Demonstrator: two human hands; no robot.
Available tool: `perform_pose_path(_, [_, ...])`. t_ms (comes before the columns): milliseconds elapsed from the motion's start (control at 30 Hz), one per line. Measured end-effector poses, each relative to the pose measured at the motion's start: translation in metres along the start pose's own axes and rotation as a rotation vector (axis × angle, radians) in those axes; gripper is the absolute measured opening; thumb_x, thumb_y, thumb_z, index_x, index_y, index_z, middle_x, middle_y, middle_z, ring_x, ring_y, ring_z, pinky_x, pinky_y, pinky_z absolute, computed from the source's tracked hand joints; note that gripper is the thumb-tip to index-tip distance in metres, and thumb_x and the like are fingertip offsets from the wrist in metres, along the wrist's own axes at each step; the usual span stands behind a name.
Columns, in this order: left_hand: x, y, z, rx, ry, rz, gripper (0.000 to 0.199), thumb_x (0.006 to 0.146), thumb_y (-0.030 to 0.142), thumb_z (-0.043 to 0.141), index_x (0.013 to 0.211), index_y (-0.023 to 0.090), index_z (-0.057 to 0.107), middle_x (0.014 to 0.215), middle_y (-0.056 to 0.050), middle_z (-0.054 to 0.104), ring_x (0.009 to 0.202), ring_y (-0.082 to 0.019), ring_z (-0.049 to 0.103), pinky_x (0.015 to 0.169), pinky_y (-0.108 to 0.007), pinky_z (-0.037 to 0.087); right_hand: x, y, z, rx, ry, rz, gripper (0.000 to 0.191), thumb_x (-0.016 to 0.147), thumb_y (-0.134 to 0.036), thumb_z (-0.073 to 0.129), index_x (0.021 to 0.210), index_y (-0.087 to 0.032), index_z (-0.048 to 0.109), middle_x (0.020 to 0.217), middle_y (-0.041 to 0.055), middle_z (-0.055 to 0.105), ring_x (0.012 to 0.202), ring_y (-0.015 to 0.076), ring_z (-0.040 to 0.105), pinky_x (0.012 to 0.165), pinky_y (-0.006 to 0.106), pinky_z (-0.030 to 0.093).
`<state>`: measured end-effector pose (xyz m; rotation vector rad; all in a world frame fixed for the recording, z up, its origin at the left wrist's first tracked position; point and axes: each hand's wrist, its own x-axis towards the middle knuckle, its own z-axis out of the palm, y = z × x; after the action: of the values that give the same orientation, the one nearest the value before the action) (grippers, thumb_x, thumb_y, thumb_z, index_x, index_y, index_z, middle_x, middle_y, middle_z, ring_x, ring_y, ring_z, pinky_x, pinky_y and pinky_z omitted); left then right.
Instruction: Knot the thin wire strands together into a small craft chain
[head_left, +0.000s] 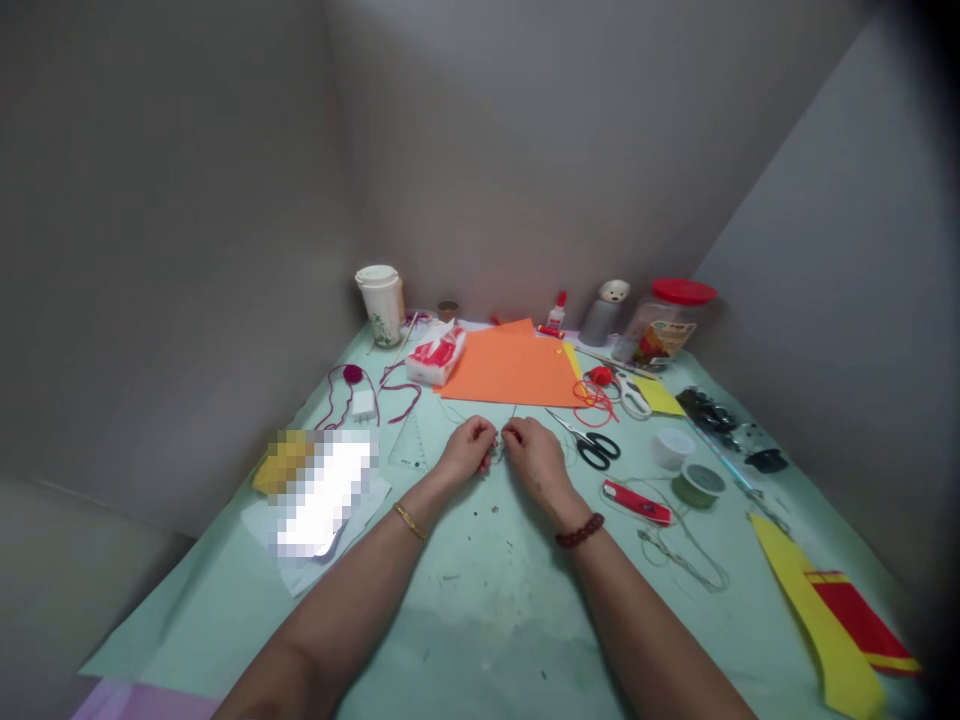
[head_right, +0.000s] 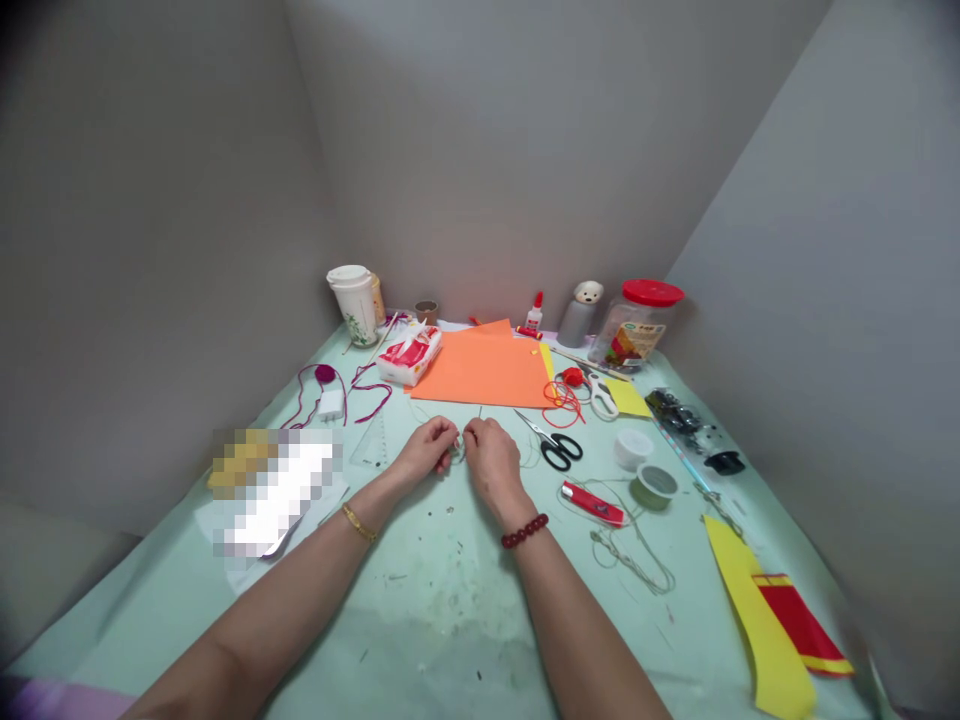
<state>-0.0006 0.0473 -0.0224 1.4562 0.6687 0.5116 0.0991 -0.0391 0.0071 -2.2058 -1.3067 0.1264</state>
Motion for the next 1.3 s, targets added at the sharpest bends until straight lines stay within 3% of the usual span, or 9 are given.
perform_pose_path(200, [0.000, 0.001, -0.001, -0.024, -0.063, -0.011, 0.008, 0.084, 0.022, 0.042, 0.087, 0.017, 0.047, 0.067, 0.004, 0.051, 0.039, -0.003, 0.044, 0.037, -0.016, 0.035, 0.002, 0.008, 0.018, 0.142, 0.016, -0.014, 0.018, 0.080, -0.021, 0.044, 0.070, -0.020, 0.059, 0.071, 0.0014, 0.059, 0.065, 0.0131, 0.049, 0.060, 0.024, 0.029])
perform_pose_path(433, [0.000, 0.002, -0.001, 0.010, -0.022, -0.064, 0.007, 0.079, 0.014, 0.047, 0.086, 0.016, 0.046, 0.060, 0.004, 0.053, 0.038, -0.005, 0.046, 0.039, -0.017, 0.038, 0.001, 0.013, 0.021, 0.270, 0.058, -0.031, 0.014, 0.077, -0.022, 0.044, 0.067, -0.020, 0.054, 0.066, -0.0004, 0.056, 0.063, 0.0135, 0.048, 0.060, 0.024, 0.031])
perform_pose_path(633, [0.002, -0.005, -0.002, 0.083, -0.003, -0.069, 0.010, 0.076, 0.016, 0.052, 0.084, 0.015, 0.046, 0.049, 0.005, 0.052, 0.037, -0.007, 0.048, 0.040, -0.017, 0.038, 0.001, 0.014, 0.021, 0.315, 0.052, -0.006, 0.012, 0.077, -0.023, 0.044, 0.068, -0.020, 0.051, 0.064, -0.0015, 0.055, 0.062, 0.0136, 0.048, 0.059, 0.025, 0.031])
perform_pose_path(967, [0.001, -0.004, -0.002, 0.092, 0.003, -0.068, 0.010, 0.075, 0.019, 0.058, 0.074, 0.014, 0.049, 0.048, 0.004, 0.052, 0.037, -0.007, 0.049, 0.040, -0.017, 0.038, 0.000, 0.014, 0.020, 0.334, 0.026, 0.008, 0.012, 0.078, -0.025, 0.043, 0.068, -0.021, 0.050, 0.063, -0.0023, 0.054, 0.061, 0.0137, 0.047, 0.058, 0.025, 0.030])
perform_pose_path(1300, [0.002, -0.003, -0.003, 0.069, -0.004, -0.065, 0.019, 0.082, 0.030, 0.052, 0.072, 0.013, 0.051, 0.048, 0.003, 0.053, 0.035, -0.006, 0.047, 0.038, -0.017, 0.038, -0.003, 0.016, 0.017, 0.311, 0.008, -0.088, 0.017, 0.081, -0.020, 0.038, 0.072, -0.020, 0.051, 0.068, 0.0006, 0.056, 0.065, 0.0150, 0.049, 0.062, 0.025, 0.033])
